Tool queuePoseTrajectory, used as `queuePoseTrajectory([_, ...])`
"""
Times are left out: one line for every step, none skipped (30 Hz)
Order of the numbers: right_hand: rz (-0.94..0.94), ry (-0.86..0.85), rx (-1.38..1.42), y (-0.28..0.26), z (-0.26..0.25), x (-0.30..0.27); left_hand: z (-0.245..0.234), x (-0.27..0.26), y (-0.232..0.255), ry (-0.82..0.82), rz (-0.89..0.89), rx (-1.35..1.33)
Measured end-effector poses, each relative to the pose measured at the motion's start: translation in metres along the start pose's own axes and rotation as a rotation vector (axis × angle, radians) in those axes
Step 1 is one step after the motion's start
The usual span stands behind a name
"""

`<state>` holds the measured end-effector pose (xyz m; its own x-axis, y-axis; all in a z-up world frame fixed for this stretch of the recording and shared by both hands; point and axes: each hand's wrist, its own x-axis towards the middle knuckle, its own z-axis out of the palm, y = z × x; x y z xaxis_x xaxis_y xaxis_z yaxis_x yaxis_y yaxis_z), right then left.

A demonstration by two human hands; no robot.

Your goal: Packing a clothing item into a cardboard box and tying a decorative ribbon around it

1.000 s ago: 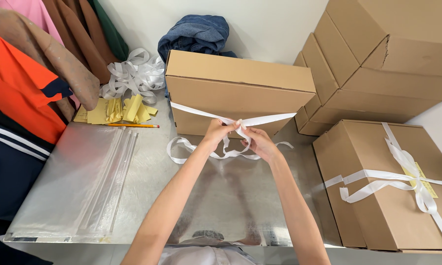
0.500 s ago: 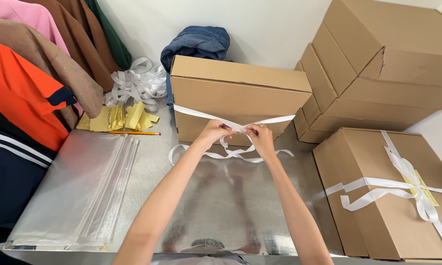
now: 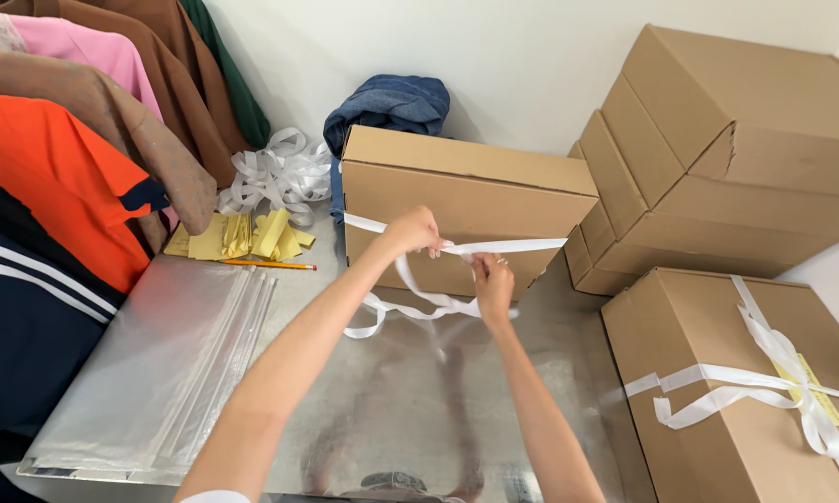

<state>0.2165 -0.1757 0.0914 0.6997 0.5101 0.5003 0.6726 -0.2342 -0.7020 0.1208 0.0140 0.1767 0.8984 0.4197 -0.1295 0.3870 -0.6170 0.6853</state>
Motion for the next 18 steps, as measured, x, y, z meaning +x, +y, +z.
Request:
queuePoseTrajectory([-0.004, 0.003, 0.001, 0.008, 0.007, -0.003, -0.008, 0.003, 0.005, 0.004, 0.003, 0.002])
queuePoseTrajectory([-0.026, 0.000, 0.005, 0.016, 0.014, -0.005, -0.016, 0.005, 0.009, -0.039, -0.002, 0.014])
queuePoseTrajectory([-0.047, -0.005, 0.010, 0.024, 0.022, -0.008, -0.025, 0.007, 0.013, -0.082, -0.007, 0.027])
queuePoseTrajectory([-0.051, -0.003, 0.012, 0.023, 0.026, -0.011, -0.030, 0.006, 0.020, -0.078, -0.006, 0.030])
queuePoseTrajectory([0.001, -0.030, 0.037, 0.023, 0.028, -0.013, -0.036, 0.005, 0.028, -0.080, 0.025, 0.089])
queuePoseTrajectory([0.052, -0.057, 0.062, 0.022, 0.031, -0.015, -0.041, 0.005, 0.036, -0.082, 0.056, 0.148])
queuePoseTrajectory([0.051, -0.054, 0.061, 0.020, 0.031, -0.018, -0.051, 0.001, 0.045, -0.082, 0.059, 0.149])
queuePoseTrajectory([0.121, -0.090, 0.106, 0.017, 0.032, -0.021, -0.061, -0.004, 0.054, -0.075, 0.087, 0.208])
queuePoseTrajectory([0.192, -0.127, 0.151, 0.015, 0.033, -0.026, -0.071, -0.008, 0.062, -0.069, 0.113, 0.267])
queuePoseTrajectory([0.192, -0.125, 0.151, 0.017, 0.034, -0.025, -0.076, -0.009, 0.067, -0.069, 0.114, 0.268])
queuePoseTrajectory([0.229, -0.148, 0.178, 0.019, 0.035, -0.024, -0.081, -0.011, 0.071, -0.072, 0.163, 0.260])
queuePoseTrajectory([0.266, -0.170, 0.205, 0.022, 0.037, -0.024, -0.086, -0.012, 0.075, -0.075, 0.212, 0.251])
queuePoseTrajectory([0.268, -0.169, 0.204, 0.022, 0.038, -0.024, -0.092, -0.018, 0.082, -0.076, 0.213, 0.251])
queuePoseTrajectory([0.316, -0.189, 0.230, 0.022, 0.038, -0.024, -0.098, -0.023, 0.088, -0.034, 0.261, 0.217])
queuePoseTrajectory([0.365, -0.206, 0.257, 0.022, 0.039, -0.024, -0.104, -0.028, 0.096, 0.009, 0.310, 0.184])
queuePoseTrajectory([0.366, -0.203, 0.256, 0.025, 0.041, -0.024, -0.102, -0.020, 0.095, 0.007, 0.313, 0.184])
queuePoseTrajectory([0.339, -0.195, 0.319, 0.027, 0.043, -0.025, -0.101, -0.012, 0.095, 0.103, 0.331, 0.269])
queuePoseTrajectory([0.310, -0.187, 0.381, 0.030, 0.045, -0.025, -0.099, -0.003, 0.094, 0.199, 0.348, 0.353])
